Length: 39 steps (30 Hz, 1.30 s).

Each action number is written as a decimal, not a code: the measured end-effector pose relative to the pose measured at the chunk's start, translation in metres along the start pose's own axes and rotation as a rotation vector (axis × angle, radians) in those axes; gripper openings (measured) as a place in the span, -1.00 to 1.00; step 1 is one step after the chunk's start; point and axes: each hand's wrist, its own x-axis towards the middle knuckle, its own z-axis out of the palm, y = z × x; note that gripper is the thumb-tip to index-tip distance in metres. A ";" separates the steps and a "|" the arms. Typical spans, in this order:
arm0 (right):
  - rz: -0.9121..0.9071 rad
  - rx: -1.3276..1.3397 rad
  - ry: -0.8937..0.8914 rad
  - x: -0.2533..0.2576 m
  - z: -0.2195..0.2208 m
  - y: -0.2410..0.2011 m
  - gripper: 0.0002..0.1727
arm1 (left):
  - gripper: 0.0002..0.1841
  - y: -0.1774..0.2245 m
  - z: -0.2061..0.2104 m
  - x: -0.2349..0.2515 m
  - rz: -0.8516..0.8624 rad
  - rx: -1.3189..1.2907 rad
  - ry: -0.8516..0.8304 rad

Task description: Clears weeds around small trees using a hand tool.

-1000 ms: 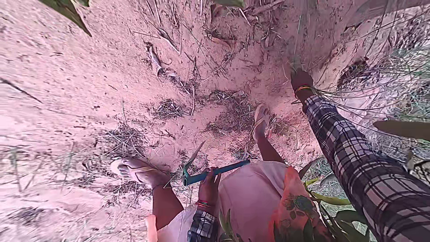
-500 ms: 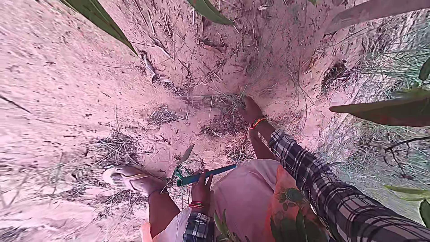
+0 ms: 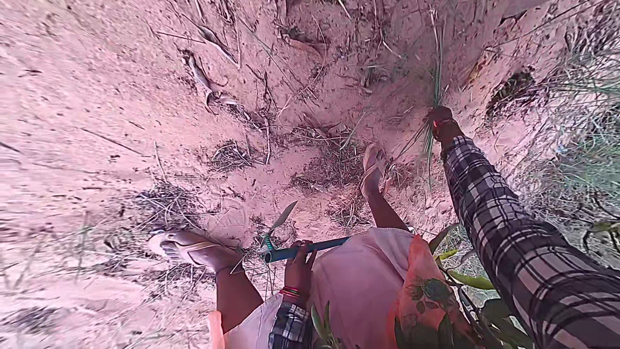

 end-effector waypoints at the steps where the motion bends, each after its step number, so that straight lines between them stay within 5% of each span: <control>1: 0.043 0.149 0.027 -0.001 0.007 -0.003 -0.60 | -0.73 -0.001 0.001 0.000 -0.005 -0.005 0.004; 3: 0.118 0.441 0.083 -0.003 0.022 -0.007 -0.67 | -0.71 -0.001 0.000 0.000 -0.015 0.002 0.007; 4: 0.130 0.462 0.122 -0.005 0.025 -0.010 -0.55 | -0.71 0.000 0.000 0.000 -0.021 0.009 0.008; 10: 0.059 0.144 0.224 -0.030 0.021 -0.020 -0.42 | -0.75 0.014 -0.007 -0.004 0.009 0.011 0.008; 16: -0.030 0.026 0.116 -0.035 0.036 -0.029 -0.38 | -0.72 0.021 -0.011 -0.005 0.045 0.016 0.038; 19: -0.006 0.018 0.001 -0.080 0.081 -0.064 0.17 | -0.65 0.019 -0.009 -0.003 0.048 0.052 0.033; 25: -0.232 -0.226 0.010 -0.235 0.126 -0.094 0.32 | -0.71 0.019 -0.003 -0.002 0.057 0.054 0.013; 28: -0.465 -0.441 -0.207 -0.335 0.116 -0.074 0.24 | -0.66 0.023 0.000 -0.006 0.058 0.039 0.010; 31: -0.577 -0.696 -0.916 -0.401 0.111 -0.053 0.24 | -0.65 0.034 0.001 -0.013 0.104 -0.008 0.007; 33: -0.635 -0.769 -1.145 -0.407 0.125 -0.028 0.09 | -0.74 0.043 0.000 -0.015 0.185 -0.065 -0.033; 35: -0.715 -0.764 -1.103 -0.393 0.124 -0.011 -0.32 | -0.77 0.047 -0.003 -0.017 0.264 -0.070 -0.151; 39: -0.680 -0.616 -0.696 -0.364 0.068 -0.007 -0.37 | -0.29 0.043 -0.010 -0.018 0.246 0.304 -0.345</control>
